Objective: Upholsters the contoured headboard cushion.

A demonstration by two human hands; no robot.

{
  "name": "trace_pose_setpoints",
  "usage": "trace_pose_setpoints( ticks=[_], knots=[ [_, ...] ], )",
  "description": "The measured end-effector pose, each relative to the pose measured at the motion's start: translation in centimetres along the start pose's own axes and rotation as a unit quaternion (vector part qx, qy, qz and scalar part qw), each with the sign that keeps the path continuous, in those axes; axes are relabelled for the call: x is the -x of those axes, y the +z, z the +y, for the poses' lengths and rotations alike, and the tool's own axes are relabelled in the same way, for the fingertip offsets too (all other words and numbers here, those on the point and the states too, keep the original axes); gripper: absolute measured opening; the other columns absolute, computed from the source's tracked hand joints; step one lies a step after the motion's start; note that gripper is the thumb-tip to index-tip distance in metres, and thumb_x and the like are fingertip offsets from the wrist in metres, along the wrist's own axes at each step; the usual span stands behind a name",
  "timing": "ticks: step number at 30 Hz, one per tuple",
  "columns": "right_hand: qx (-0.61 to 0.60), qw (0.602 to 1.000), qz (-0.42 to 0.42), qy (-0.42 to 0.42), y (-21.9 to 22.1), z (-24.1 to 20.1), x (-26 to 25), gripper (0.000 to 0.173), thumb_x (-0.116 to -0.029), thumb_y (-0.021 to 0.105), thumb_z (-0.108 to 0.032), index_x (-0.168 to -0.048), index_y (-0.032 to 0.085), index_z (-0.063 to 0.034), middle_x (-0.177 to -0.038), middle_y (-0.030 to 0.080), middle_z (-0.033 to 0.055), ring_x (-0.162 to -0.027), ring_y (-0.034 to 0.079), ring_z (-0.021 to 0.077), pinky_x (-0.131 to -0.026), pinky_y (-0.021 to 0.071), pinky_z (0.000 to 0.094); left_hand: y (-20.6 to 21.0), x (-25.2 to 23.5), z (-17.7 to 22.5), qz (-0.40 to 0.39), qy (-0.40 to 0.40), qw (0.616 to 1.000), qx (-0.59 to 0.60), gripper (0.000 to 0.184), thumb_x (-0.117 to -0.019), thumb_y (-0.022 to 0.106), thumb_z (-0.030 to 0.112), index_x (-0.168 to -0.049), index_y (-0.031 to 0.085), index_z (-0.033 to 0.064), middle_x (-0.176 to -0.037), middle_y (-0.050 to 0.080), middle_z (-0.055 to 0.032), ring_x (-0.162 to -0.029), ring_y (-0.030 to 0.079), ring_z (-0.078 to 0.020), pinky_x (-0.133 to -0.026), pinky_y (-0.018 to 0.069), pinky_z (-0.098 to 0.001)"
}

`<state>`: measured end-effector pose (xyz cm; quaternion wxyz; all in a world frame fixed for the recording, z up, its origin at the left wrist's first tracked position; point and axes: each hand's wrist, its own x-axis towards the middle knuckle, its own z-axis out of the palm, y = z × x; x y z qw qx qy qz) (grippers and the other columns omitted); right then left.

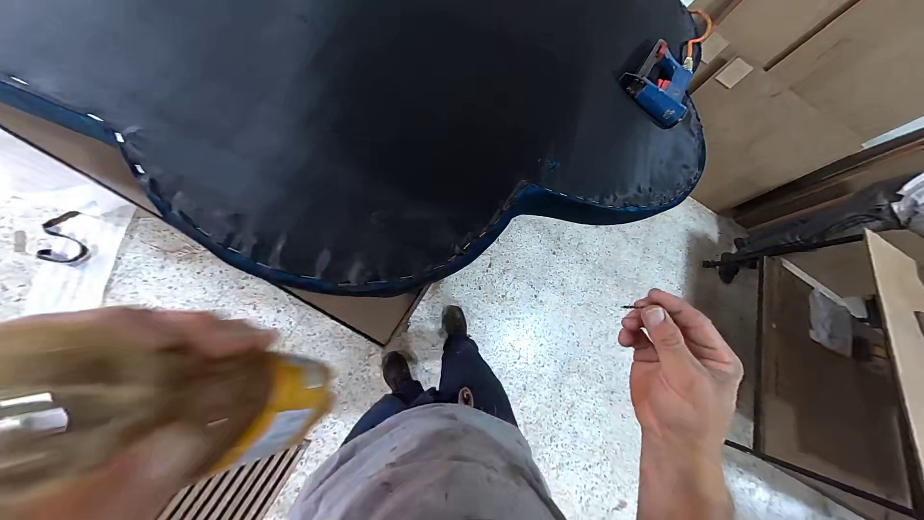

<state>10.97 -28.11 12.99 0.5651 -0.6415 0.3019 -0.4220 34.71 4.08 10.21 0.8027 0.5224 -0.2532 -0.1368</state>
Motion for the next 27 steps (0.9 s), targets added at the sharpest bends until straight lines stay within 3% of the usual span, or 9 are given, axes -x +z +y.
trace_pose_setpoints(
  ticks=[1, 4, 6, 9, 12, 15, 18, 21, 27],
  knots=[
    [0.001, 1.0, 0.008, -0.005, -0.4, 0.1, -0.8, 0.016, -0.097, 0.068, -0.008, -0.111, 0.076, -0.0067, -0.092, 0.074, 0.005, -0.073, 0.07, 0.0118, -0.066, 0.0622, 0.0255, -0.7, -0.2, 1.1, 0.012, -0.007, 1.0, -0.001, 0.038, -0.0766, 0.086, 0.033, -0.107, 0.069, 0.0175, -0.101, 0.074, 0.0015, -0.097, 0.071, -0.0134, -0.09, 0.058, -0.0306],
    [0.008, 0.999, 0.001, -0.043, -0.7, 0.3, -4.3, 0.016, -0.0958, 0.068, -0.006, -0.11, 0.076, -0.0083, -0.09, 0.074, 0.0028, -0.071, 0.07, 0.0101, -0.065, 0.0621, 0.0243, -0.4, 0.4, 3.7, -0.043, -0.089, 0.995, 0.002, 0.035, -0.0827, 0.082, 0.031, -0.114, 0.069, 0.0207, -0.108, 0.071, 0.0097, -0.103, 0.066, -0.0054, -0.096, 0.0518, -0.025],
    [0.026, 0.996, -0.031, -0.085, -0.1, 0.6, -6.6, 0.017, -0.095, 0.07, -0.008, -0.111, 0.075, -0.011, -0.09, 0.074, 0.0007, -0.069, 0.069, 0.0084, -0.061, 0.0611, 0.0225, -0.6, 2.1, 2.9, -0.081, -0.146, 0.986, -0.005, 0.04, -0.0832, 0.082, 0.03, -0.119, 0.066, 0.0219, -0.111, 0.069, 0.0096, -0.105, 0.066, -0.0072, -0.097, 0.0527, -0.0302],
    [0.067, 0.981, -0.084, -0.162, 2.1, 1.6, -9.4, 0.016, -0.0946, 0.073, -0.012, -0.11, 0.075, -0.0152, -0.091, 0.074, -0.0032, -0.063, 0.064, 0.0032, -0.053, 0.055, 0.017, 0.8, 5.4, -0.4, -0.092, -0.2, 0.975, -0.037, 0.054, -0.0798, 0.086, 0.03, -0.125, 0.061, 0.0163, -0.11, 0.07, 0.0, -0.102, 0.069, -0.0161, -0.093, 0.0572, -0.0397],
    [0.076, 0.964, -0.116, -0.226, 4.4, 3.7, -11.2, 0.017, -0.0945, 0.074, -0.014, -0.111, 0.074, -0.0175, -0.097, 0.075, -0.0058, -0.07, 0.067, 0.0026, -0.06, 0.0578, 0.0173, 2.8, 8.6, -4.6, -0.1, -0.232, 0.966, -0.059, 0.071, -0.0745, 0.088, 0.032, -0.133, 0.055, 0.0084, -0.111, 0.071, -0.0138, -0.101, 0.07, -0.0275, -0.091, 0.0588, -0.0505],
    [0.121, 0.945, -0.122, -0.278, 5.7, 6.1, -12.4, 0.016, -0.0956, 0.071, -0.015, -0.111, 0.074, -0.0167, -0.103, 0.073, -0.0061, -0.078, 0.068, 0.0034, -0.066, 0.0593, 0.0182, 5.0, 8.7, -7.0, -0.124, -0.226, 0.96, -0.113, 0.069, -0.071, 0.088, 0.035, -0.124, 0.058, 0.0012, -0.106, 0.071, -0.0191, -0.096, 0.072, -0.0292, -0.086, 0.0602, -0.0513],
    [0.21, 0.902, -0.118, -0.359, 6.1, 8.6, -14.2, 0.012, -0.0961, 0.07, -0.017, -0.106, 0.072, -0.0106, -0.11, 0.069, -0.0025, -0.095, 0.067, 0.0067, -0.078, 0.0594, 0.0219, 6.1, 7.2, -8.0, -0.131, -0.216, 0.959, -0.128, 0.067, -0.0713, 0.087, 0.034, -0.121, 0.058, 0.0004, -0.105, 0.071, -0.0198, -0.097, 0.071, -0.0288, -0.087, 0.0599, -0.0503],
    [0.251, 0.876, -0.136, -0.389, 5.8, 9.8, -16.0, 0.017, -0.0972, 0.071, -0.025, -0.103, 0.072, -0.009, -0.12, 0.065, 0.0, -0.108, 0.065, 0.0089, -0.091, 0.0587, 0.026, 7.1, 6.6, -8.8, -0.142, -0.227, 0.954, -0.132, 0.066, -0.0716, 0.086, 0.036, -0.12, 0.059, -0.0007, -0.104, 0.071, -0.0202, -0.096, 0.071, -0.0295, -0.086, 0.0602, -0.0506],
    [0.231, 0.868, -0.171, -0.404, 5.6, 10.6, -17.5, 0.014, -0.0963, 0.07, -0.033, -0.101, 0.072, -0.0199, -0.13, 0.059, -0.0092, -0.121, 0.059, 0.0071, -0.1, 0.0541, 0.027, 9.4, 6.7, -10.4, -0.162, -0.253, 0.938, -0.171, 0.066, -0.0714, 0.085, 0.043, -0.117, 0.062, 0.0001, -0.103, 0.072, -0.0197, -0.095, 0.072, -0.03, -0.084, 0.0602, -0.0518]
  ],
)
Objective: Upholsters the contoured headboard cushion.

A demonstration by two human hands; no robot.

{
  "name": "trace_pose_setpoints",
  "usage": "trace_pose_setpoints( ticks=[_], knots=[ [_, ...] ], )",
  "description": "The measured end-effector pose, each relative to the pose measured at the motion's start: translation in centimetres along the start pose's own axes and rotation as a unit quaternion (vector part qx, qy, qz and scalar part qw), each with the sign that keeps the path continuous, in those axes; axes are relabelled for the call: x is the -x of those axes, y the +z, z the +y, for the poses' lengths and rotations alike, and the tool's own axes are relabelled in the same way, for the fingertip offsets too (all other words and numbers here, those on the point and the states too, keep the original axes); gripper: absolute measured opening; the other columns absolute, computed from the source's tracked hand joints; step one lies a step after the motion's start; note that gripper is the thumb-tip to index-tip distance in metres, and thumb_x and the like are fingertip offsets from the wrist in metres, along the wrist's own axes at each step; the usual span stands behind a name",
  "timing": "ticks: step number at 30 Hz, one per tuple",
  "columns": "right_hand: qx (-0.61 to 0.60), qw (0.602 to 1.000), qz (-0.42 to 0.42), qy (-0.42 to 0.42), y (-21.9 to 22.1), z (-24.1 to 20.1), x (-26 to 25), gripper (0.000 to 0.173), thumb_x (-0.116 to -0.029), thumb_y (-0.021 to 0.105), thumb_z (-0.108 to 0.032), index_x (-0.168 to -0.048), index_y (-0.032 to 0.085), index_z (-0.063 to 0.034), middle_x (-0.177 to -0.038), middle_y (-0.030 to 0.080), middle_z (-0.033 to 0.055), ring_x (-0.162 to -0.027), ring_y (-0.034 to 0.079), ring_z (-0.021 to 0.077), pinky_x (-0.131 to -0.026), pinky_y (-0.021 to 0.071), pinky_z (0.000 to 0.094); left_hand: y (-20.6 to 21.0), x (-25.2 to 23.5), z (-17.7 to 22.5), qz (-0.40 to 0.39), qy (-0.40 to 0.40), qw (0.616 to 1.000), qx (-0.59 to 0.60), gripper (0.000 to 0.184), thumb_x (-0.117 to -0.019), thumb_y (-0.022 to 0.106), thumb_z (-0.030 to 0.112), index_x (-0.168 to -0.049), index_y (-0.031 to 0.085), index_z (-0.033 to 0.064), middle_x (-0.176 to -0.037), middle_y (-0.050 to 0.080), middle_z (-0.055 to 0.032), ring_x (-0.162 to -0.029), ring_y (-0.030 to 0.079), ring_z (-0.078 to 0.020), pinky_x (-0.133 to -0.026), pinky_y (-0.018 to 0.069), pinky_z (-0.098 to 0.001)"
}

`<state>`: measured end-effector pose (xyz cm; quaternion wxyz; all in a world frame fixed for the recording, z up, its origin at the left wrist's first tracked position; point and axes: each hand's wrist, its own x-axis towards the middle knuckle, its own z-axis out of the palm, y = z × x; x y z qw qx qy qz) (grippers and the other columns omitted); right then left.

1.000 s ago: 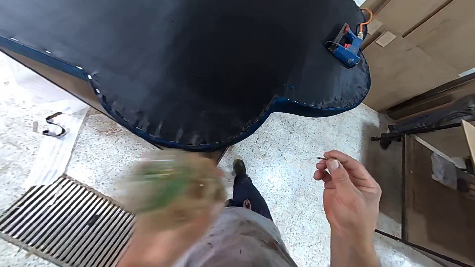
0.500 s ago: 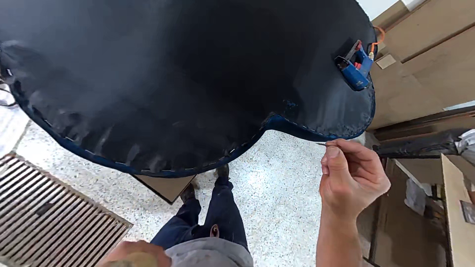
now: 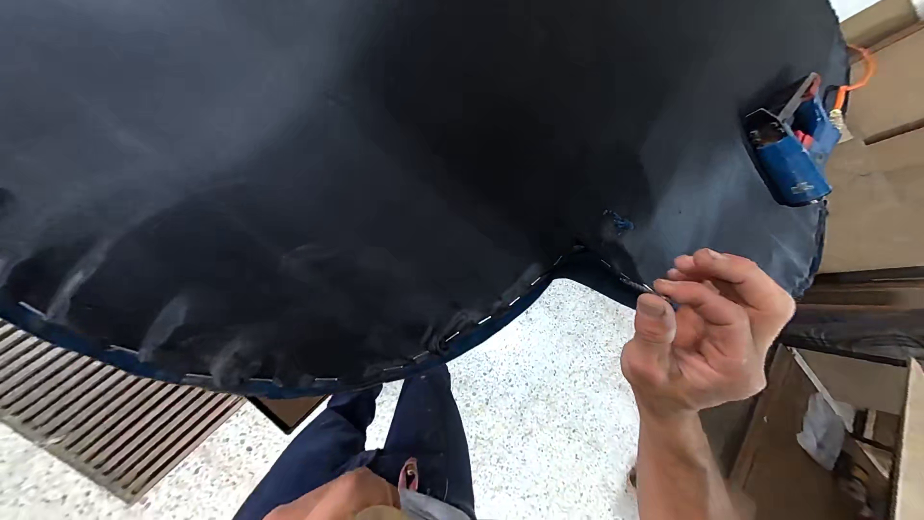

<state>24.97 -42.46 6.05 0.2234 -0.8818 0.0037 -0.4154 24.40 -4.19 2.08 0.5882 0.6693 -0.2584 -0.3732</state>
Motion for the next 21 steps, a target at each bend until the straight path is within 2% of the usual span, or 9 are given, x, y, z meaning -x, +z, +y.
trace_pose_setpoints(
  ticks=[2, 5, 11, 17, 21],
  knots=[
    [0.026, 0.999, -0.006, -0.024, 0.2, 0.3, 0.1, 0.012, -0.0947, 0.072, -0.033, -0.097, 0.071, -0.021, -0.133, 0.058, -0.0095, -0.129, 0.054, 0.0084, -0.105, 0.0503, 0.0291, 0.6, -0.2, -0.1, 0.004, -0.01, 1.0, -0.024, 0.07, -0.0718, 0.083, 0.048, -0.118, 0.063, 0.0004, -0.106, 0.073, -0.0191, -0.098, 0.072, -0.0304, -0.087, 0.0597, -0.0519],
    [0.046, 0.997, -0.025, -0.057, 0.4, 1.2, -0.2, 0.014, -0.0942, 0.072, -0.03, -0.094, 0.07, -0.0165, -0.131, 0.06, -0.0038, -0.135, 0.051, 0.0145, -0.112, 0.0467, 0.0354, 0.9, -0.8, 0.1, -0.004, -0.017, 0.999, -0.05, 0.07, -0.0729, 0.082, 0.049, -0.121, 0.063, 0.0023, -0.11, 0.073, -0.0176, -0.102, 0.072, -0.0305, -0.089, 0.0602, -0.052],
    [0.048, 0.993, -0.089, -0.064, 0.2, 2.6, -1.5, 0.017, -0.0937, 0.071, -0.026, -0.089, 0.069, -0.0102, -0.128, 0.064, 0.004, -0.134, 0.055, 0.0209, -0.112, 0.048, 0.0392, 1.3, -1.8, -0.4, -0.016, -0.031, 0.998, -0.056, 0.071, -0.0733, 0.08, 0.052, -0.121, 0.064, 0.0021, -0.111, 0.072, -0.0173, -0.102, 0.072, -0.0292, -0.088, 0.0597, -0.0499],
    [0.045, 0.99, -0.12, -0.059, 0.2, 2.9, -1.5, 0.016, -0.0936, 0.071, -0.026, -0.09, 0.068, -0.0104, -0.13, 0.063, 0.0041, -0.135, 0.053, 0.0213, -0.113, 0.0471, 0.0399, 1.9, -2.5, -0.6, -0.018, -0.035, 0.999, -0.037, 0.068, -0.0748, 0.079, 0.054, -0.118, 0.065, 0.0036, -0.109, 0.073, -0.0161, -0.1, 0.072, -0.0283, -0.085, 0.0604, -0.0491],
    [0.035, 0.99, -0.124, -0.052, 0.2, 2.8, -1.7, 0.015, -0.0934, 0.071, -0.025, -0.09, 0.069, -0.0104, -0.13, 0.063, 0.0034, -0.134, 0.054, 0.0204, -0.112, 0.0481, 0.0382, 1.9, -2.7, -0.3, -0.028, -0.04, 0.998, -0.041, 0.072, -0.0741, 0.078, 0.056, -0.12, 0.065, 0.002, -0.11, 0.073, -0.0173, -0.103, 0.071, -0.0289, -0.088, 0.0596, -0.0496]
  ],
)
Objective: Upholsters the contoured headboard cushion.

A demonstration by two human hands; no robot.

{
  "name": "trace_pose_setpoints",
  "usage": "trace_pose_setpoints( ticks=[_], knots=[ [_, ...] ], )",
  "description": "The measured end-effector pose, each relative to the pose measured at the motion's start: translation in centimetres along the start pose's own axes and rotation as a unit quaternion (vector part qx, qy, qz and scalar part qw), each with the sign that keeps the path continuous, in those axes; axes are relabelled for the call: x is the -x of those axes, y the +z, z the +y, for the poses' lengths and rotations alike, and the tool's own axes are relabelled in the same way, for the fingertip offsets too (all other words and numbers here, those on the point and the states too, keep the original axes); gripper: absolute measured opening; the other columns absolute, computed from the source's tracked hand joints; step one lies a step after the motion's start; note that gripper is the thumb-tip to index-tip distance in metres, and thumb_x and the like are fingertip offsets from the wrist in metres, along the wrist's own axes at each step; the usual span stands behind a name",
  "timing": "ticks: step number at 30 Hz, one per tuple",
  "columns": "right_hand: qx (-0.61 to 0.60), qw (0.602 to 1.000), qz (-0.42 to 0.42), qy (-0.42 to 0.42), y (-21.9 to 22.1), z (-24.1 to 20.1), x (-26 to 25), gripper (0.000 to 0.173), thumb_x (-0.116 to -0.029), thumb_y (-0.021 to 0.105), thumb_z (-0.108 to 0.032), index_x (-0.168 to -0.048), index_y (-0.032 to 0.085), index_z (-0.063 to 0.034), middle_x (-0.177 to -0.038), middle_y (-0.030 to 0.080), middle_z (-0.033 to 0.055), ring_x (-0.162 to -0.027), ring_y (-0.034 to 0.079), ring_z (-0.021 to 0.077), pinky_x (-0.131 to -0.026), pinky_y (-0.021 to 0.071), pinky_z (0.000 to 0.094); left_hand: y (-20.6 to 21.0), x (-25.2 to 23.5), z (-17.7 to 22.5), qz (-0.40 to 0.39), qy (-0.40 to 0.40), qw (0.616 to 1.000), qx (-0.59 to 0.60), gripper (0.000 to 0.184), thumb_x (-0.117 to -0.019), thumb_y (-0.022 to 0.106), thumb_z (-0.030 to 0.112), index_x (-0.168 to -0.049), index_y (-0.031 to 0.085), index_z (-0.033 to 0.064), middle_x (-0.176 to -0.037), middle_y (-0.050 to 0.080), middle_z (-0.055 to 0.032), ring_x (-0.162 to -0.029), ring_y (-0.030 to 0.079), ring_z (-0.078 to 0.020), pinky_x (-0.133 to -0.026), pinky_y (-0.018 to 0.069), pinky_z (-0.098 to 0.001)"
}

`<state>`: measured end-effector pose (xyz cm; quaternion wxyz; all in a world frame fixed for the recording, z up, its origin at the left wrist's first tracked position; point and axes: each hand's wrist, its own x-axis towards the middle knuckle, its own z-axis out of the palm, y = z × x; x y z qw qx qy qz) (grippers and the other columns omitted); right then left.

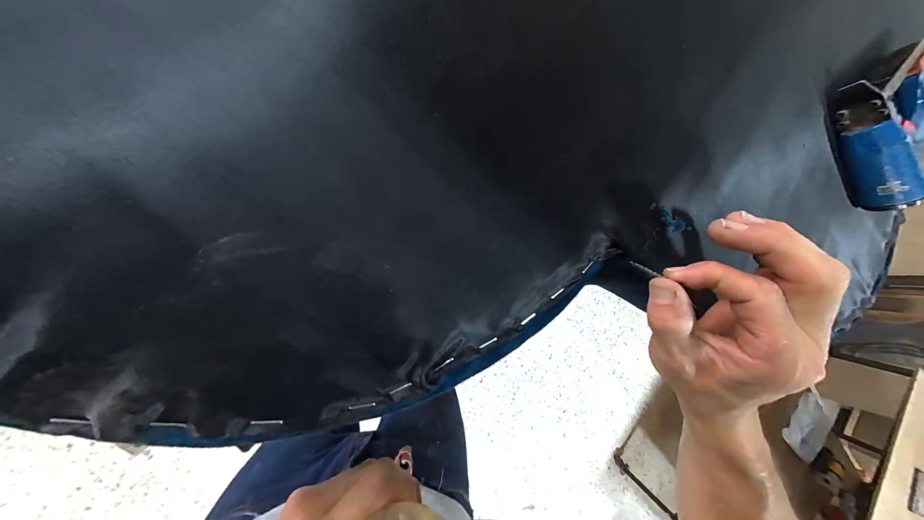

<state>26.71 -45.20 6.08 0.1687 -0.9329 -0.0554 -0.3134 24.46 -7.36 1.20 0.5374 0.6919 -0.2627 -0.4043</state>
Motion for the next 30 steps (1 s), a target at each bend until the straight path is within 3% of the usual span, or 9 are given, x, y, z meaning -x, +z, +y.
trace_pose_setpoints(
  ticks=[7, 15, 30],
  knots=[
    [-0.015, 1.0, -0.009, 0.009, 0.01, 0.09, -0.16, 0.015, -0.0928, 0.07, -0.024, -0.088, 0.07, -0.0095, -0.129, 0.064, 0.005, -0.133, 0.055, 0.021, -0.11, 0.0492, 0.0381, -0.11, -0.4, -0.16, -0.01, 0.004, 1.0, 0.019, 0.067, -0.0743, 0.08, 0.051, -0.116, 0.065, 0.0001, -0.108, 0.072, -0.0192, -0.101, 0.071, -0.0304, -0.086, 0.0597, -0.0502],
    [-0.019, 0.999, -0.027, 0.017, -0.11, 0.05, -0.43, 0.016, -0.093, 0.07, -0.024, -0.088, 0.069, -0.0091, -0.128, 0.064, 0.0059, -0.132, 0.056, 0.0221, -0.11, 0.0503, 0.0396, 0.14, -0.44, -0.29, -0.004, 0.002, 1.0, 0.004, 0.072, -0.0753, 0.076, 0.059, -0.118, 0.065, 0.0031, -0.109, 0.073, -0.017, -0.101, 0.072, -0.0284, -0.086, 0.0596, -0.0486],
    [-0.016, 0.998, -0.055, 0.034, -0.28, -0.11, -0.99, 0.02, -0.0936, 0.068, -0.026, -0.086, 0.069, -0.0085, -0.126, 0.064, 0.0074, -0.131, 0.056, 0.0209, -0.109, 0.0494, 0.0373, 0.27, -0.6, -0.4, -0.006, -0.005, 1.0, 0.008, 0.071, -0.0762, 0.076, 0.057, -0.12, 0.065, 0.0025, -0.111, 0.073, -0.0174, -0.104, 0.071, -0.0295, -0.089, 0.0586, -0.0496]
  ],
)
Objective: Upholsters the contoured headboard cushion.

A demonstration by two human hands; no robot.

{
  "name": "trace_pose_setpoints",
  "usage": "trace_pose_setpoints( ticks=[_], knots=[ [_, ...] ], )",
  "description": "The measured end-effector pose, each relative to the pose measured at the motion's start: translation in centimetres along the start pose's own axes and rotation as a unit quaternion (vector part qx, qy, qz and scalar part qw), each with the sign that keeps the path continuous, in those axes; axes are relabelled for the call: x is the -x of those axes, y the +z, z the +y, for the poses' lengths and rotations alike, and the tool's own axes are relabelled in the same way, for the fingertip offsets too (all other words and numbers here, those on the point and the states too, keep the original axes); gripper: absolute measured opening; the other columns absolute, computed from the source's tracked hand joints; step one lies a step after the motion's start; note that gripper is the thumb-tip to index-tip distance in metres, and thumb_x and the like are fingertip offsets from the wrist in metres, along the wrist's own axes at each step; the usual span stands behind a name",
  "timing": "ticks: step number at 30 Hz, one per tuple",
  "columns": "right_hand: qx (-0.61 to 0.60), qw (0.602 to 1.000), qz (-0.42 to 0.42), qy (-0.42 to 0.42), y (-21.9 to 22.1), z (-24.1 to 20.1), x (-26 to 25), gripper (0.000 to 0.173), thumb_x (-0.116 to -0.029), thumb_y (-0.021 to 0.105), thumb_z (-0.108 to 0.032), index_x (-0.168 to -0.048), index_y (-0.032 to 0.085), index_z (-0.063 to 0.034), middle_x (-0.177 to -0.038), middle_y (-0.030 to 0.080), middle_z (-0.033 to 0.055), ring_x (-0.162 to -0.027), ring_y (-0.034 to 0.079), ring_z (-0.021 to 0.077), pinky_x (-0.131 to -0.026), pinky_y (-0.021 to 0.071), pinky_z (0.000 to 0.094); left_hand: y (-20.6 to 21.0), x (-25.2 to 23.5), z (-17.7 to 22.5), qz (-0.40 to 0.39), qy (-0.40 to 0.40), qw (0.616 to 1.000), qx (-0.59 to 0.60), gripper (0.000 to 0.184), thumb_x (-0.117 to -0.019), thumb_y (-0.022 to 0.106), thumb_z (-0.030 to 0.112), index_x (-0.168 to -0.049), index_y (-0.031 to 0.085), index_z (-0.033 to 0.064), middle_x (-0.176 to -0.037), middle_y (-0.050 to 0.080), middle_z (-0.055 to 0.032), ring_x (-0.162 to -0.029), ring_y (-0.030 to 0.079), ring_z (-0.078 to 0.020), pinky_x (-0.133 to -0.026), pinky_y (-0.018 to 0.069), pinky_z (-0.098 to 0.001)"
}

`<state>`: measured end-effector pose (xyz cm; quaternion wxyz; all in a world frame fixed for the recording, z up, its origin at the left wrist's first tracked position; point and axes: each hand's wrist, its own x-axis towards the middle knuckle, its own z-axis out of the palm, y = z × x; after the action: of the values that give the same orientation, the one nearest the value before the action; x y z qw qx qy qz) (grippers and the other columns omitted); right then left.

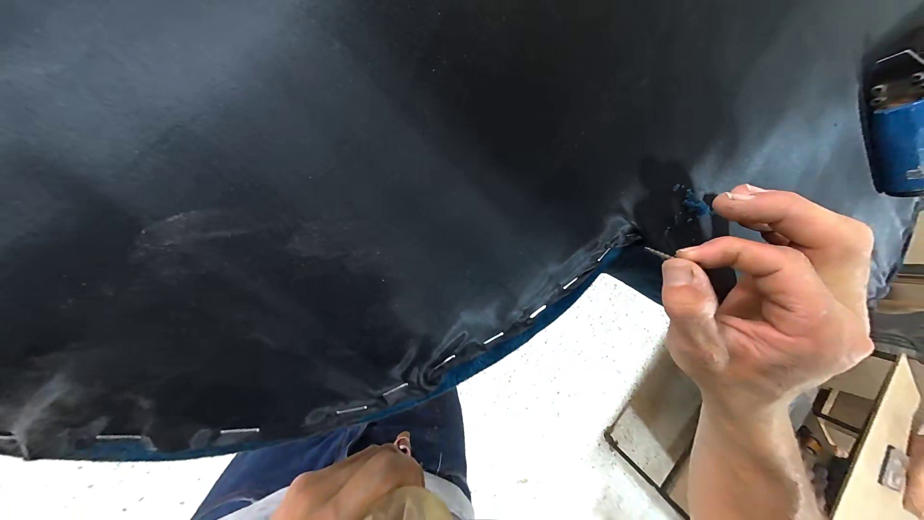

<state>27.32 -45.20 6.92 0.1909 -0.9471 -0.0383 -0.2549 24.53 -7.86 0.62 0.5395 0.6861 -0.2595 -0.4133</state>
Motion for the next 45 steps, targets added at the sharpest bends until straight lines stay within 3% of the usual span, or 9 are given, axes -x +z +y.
trace_pose_setpoints(
  ticks=[22, 27, 30, 36, 45],
  knots=[
    [0.019, 1.0, -0.004, 0.0, 0.24, -0.1, -0.06, 0.019, -0.0912, 0.071, -0.025, -0.085, 0.07, -0.0075, -0.124, 0.066, 0.0103, -0.131, 0.057, 0.0256, -0.112, 0.0481, 0.0429, 0.01, -0.11, -0.65, 0.0, 0.001, 1.0, -0.003, 0.071, -0.0771, 0.074, 0.058, -0.121, 0.064, 0.0028, -0.112, 0.072, -0.018, -0.104, 0.071, -0.0293, -0.088, 0.0582, -0.0491],
    [0.013, 1.0, -0.008, 0.008, 0.24, -0.25, -0.17, 0.021, -0.0942, 0.072, -0.028, -0.091, 0.072, -0.0075, -0.125, 0.065, 0.0087, -0.132, 0.056, 0.023, -0.111, 0.0486, 0.0394, -0.17, -0.54, -0.23, -0.002, -0.001, 1.0, 0.004, 0.067, -0.0758, 0.079, 0.052, -0.117, 0.065, -0.0002, -0.107, 0.073, -0.0195, -0.101, 0.072, -0.0291, -0.087, 0.0586, -0.0483],
    [-0.006, 1.0, -0.001, 0.007, 0.32, -0.26, -0.2, 0.018, -0.0938, 0.075, -0.024, -0.096, 0.074, -0.0061, -0.125, 0.065, 0.0085, -0.13, 0.058, 0.0225, -0.11, 0.0501, 0.0388, -0.58, -0.76, 0.09, -0.017, -0.006, 1.0, 0.01, 0.063, -0.0751, 0.082, 0.045, -0.115, 0.066, -0.0008, -0.107, 0.072, -0.0194, -0.102, 0.071, -0.0276, -0.089, 0.0588, -0.0478],
    [-0.024, 1.0, 0.006, -0.017, 0.31, -0.11, -0.01, 0.013, -0.0944, 0.073, -0.013, -0.104, 0.076, -0.0042, -0.124, 0.067, 0.0075, -0.127, 0.06, 0.023, -0.109, 0.0521, 0.0401, -0.49, -0.72, -0.16, -0.009, -0.001, 1.0, 0.015, 0.063, -0.0757, 0.082, 0.046, -0.114, 0.066, -0.001, -0.107, 0.072, -0.0199, -0.102, 0.071, -0.0274, -0.088, 0.0585, -0.0471],
    [0.001, 1.0, -0.008, -0.007, 0.35, -0.35, -0.53, 0.015, -0.0925, 0.071, -0.018, -0.097, 0.075, -0.0045, -0.122, 0.064, 0.0093, -0.125, 0.06, 0.0206, -0.106, 0.0526, 0.0361, -0.47, -0.74, -0.39, -0.006, -0.001, 1.0, 0.017, 0.062, -0.076, 0.081, 0.046, -0.115, 0.067, -0.0005, -0.108, 0.072, -0.0199, -0.103, 0.071, -0.0274, -0.089, 0.0583, -0.047]
  ],
)
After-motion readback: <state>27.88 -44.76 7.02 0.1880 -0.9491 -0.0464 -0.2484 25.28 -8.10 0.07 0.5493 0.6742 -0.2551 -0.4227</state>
